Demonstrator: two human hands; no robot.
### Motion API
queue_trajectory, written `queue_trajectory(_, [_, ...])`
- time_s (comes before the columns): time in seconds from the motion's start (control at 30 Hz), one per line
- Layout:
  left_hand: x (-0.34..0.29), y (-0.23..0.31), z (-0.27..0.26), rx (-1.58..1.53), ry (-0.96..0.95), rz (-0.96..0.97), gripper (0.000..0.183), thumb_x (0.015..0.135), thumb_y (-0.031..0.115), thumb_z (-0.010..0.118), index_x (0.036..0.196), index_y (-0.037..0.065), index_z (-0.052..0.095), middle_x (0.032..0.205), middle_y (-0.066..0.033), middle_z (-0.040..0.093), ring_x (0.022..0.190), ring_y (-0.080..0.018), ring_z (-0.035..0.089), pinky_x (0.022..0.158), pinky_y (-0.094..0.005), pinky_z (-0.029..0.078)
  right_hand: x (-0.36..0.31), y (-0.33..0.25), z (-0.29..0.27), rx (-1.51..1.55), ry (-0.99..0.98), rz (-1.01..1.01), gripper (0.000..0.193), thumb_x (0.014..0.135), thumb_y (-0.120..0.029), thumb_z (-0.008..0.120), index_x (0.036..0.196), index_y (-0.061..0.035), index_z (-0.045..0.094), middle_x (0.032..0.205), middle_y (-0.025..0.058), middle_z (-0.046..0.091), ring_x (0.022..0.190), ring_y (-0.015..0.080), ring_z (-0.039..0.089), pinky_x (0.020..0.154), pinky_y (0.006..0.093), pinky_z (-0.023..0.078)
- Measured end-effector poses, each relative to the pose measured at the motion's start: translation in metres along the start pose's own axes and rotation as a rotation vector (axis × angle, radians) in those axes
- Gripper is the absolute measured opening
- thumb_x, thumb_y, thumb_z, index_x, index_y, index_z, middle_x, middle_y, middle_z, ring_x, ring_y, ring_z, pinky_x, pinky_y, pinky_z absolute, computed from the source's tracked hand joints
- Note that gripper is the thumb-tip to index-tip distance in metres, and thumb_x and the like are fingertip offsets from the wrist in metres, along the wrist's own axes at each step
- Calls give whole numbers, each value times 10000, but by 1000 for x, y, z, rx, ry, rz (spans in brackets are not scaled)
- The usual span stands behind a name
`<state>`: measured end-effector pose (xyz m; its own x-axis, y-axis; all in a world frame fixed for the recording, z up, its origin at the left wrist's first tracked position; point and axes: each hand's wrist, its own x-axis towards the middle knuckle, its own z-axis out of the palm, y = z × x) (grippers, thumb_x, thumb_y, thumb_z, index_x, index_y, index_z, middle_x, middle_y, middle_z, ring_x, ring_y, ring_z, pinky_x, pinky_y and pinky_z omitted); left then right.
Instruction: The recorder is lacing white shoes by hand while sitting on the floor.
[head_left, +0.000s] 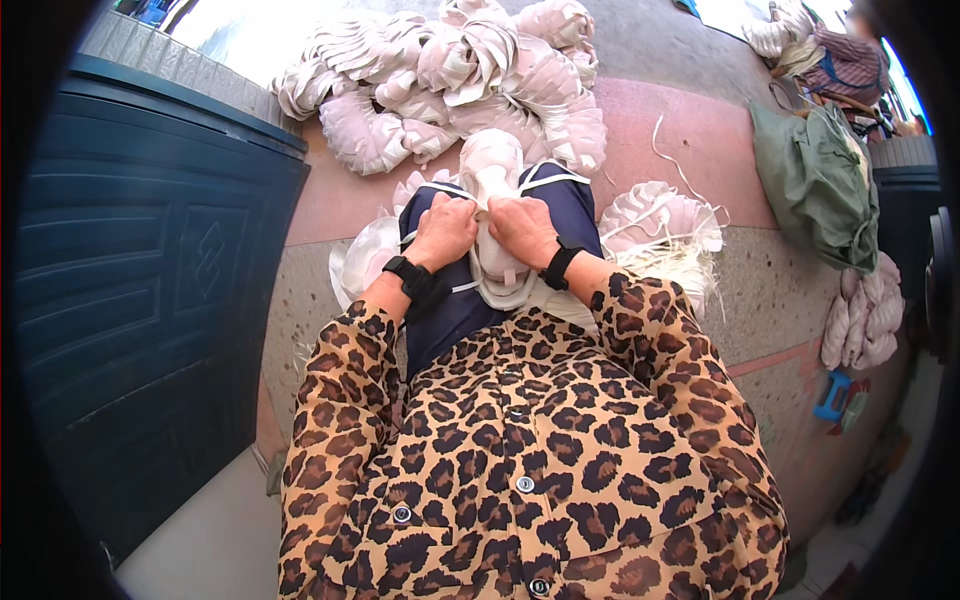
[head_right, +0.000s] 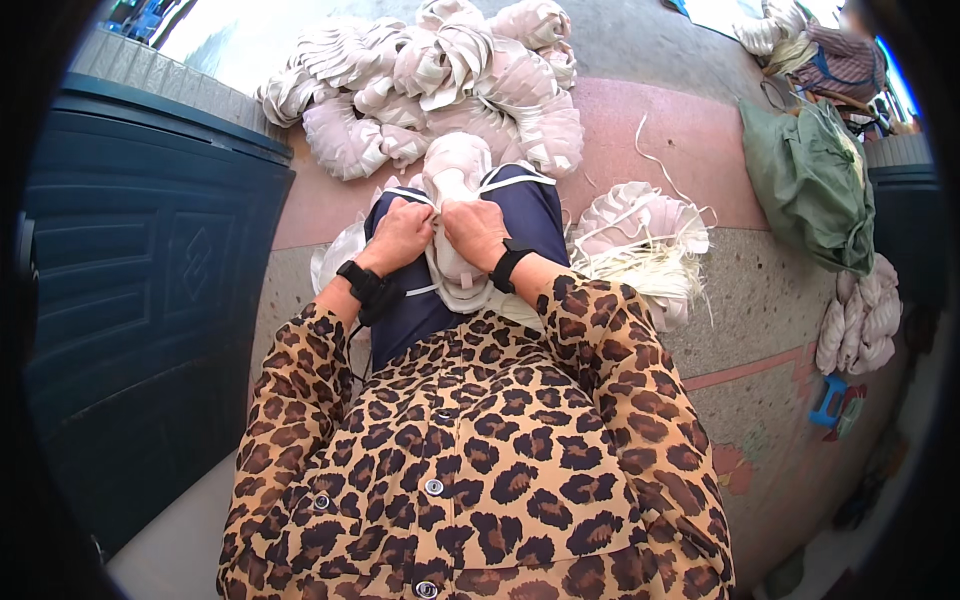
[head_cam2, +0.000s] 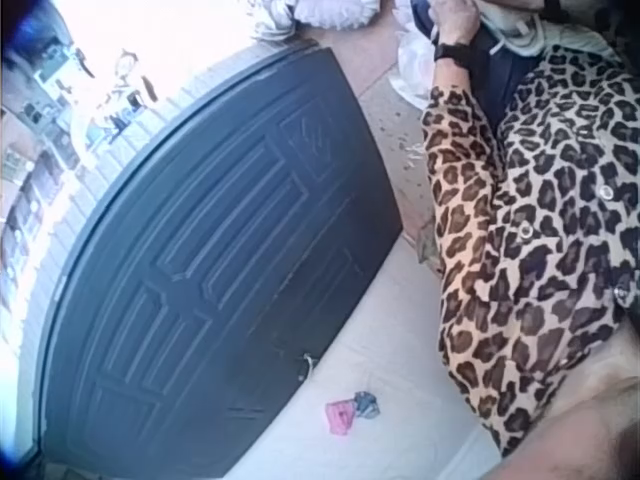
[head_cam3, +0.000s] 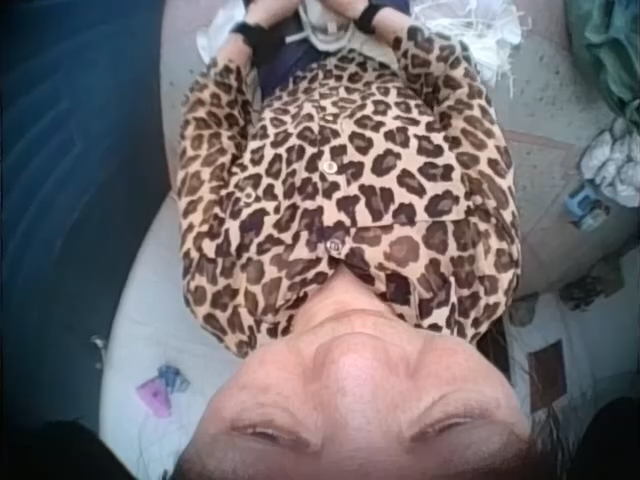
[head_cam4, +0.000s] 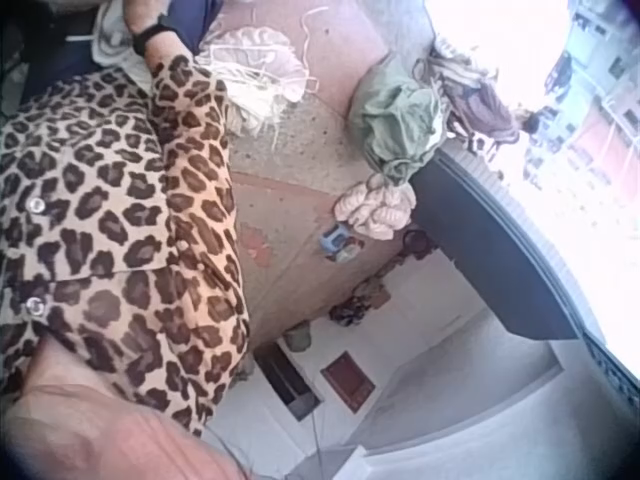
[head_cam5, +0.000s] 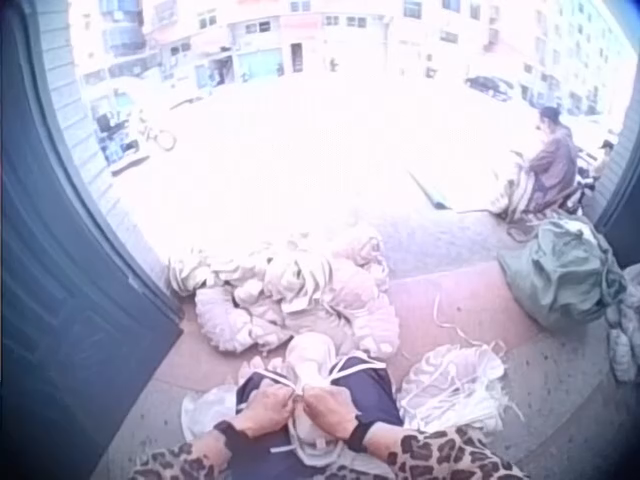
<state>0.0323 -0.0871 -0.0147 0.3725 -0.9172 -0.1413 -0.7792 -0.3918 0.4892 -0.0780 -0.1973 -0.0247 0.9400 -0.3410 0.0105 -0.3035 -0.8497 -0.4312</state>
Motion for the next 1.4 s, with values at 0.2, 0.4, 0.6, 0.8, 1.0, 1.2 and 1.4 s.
queue_trajectory(0.2, [0, -5, 4, -46, 41, -2, 184, 776, 158, 485, 871, 68, 614, 882, -114, 614, 893, -308, 528, 766, -426, 451, -3, 2, 1, -30, 29, -51, 76, 752, -84, 508, 748, -49, 576, 668, 146, 611, 652, 273, 630, 563, 352, 490])
queue_trajectory(0.4, [-1, -12, 10, -170, 103, -45, 180, 768, 181, 545, 888, 92, 646, 892, -97, 616, 898, -282, 530, 768, -398, 449, 1, -2, 7, -201, 7, -137, 77, 746, -91, 500, 777, -58, 562, 671, 114, 610, 633, 232, 623, 617, 356, 438])
queue_trajectory(0.6, [-29, 17, 2, -105, 369, 70, 214, 713, 92, 614, 925, 74, 640, 1044, -83, 564, 954, -287, 489, 814, -369, 411, -21, 7, -30, 17, -3, -263, 68, 781, -133, 500, 768, -66, 502, 611, 89, 568, 608, 247, 580, 642, 383, 342])
queue_trajectory(0.8, [-23, 43, 0, -142, 343, 277, 212, 699, 71, 643, 909, 42, 640, 902, -91, 606, 897, -273, 517, 775, -343, 422, -50, 20, -40, 343, 62, -174, 155, 848, -182, 488, 788, -39, 486, 665, 120, 557, 658, 283, 553, 662, 377, 330])
queue_trajectory(1.0, [-12, 69, -16, -431, 241, 58, 103, 755, 101, 647, 792, 5, 661, 674, -77, 626, 628, -154, 568, 571, -262, 437, -34, 29, -43, 944, 90, 213, 232, 891, -175, 490, 944, 36, 571, 814, 145, 604, 782, 180, 576, 703, 258, 431])
queue_trajectory(1.2, [-12, 75, -25, -801, 218, -268, 186, 827, 141, 603, 859, -38, 643, 713, 2, 599, 626, -38, 493, 553, -199, 405, -28, 25, -51, 1091, 95, 162, 234, 867, -208, 552, 955, -13, 648, 838, 60, 607, 775, 96, 536, 693, 229, 417])
queue_trajectory(1.4, [-18, 71, -13, -473, 352, -78, 211, 829, 152, 585, 926, -30, 629, 665, -106, 594, 570, -116, 517, 550, -242, 414, -28, 11, -47, 1147, 76, 157, 223, 859, -182, 563, 969, -5, 642, 826, 67, 602, 743, 117, 551, 662, 230, 429])
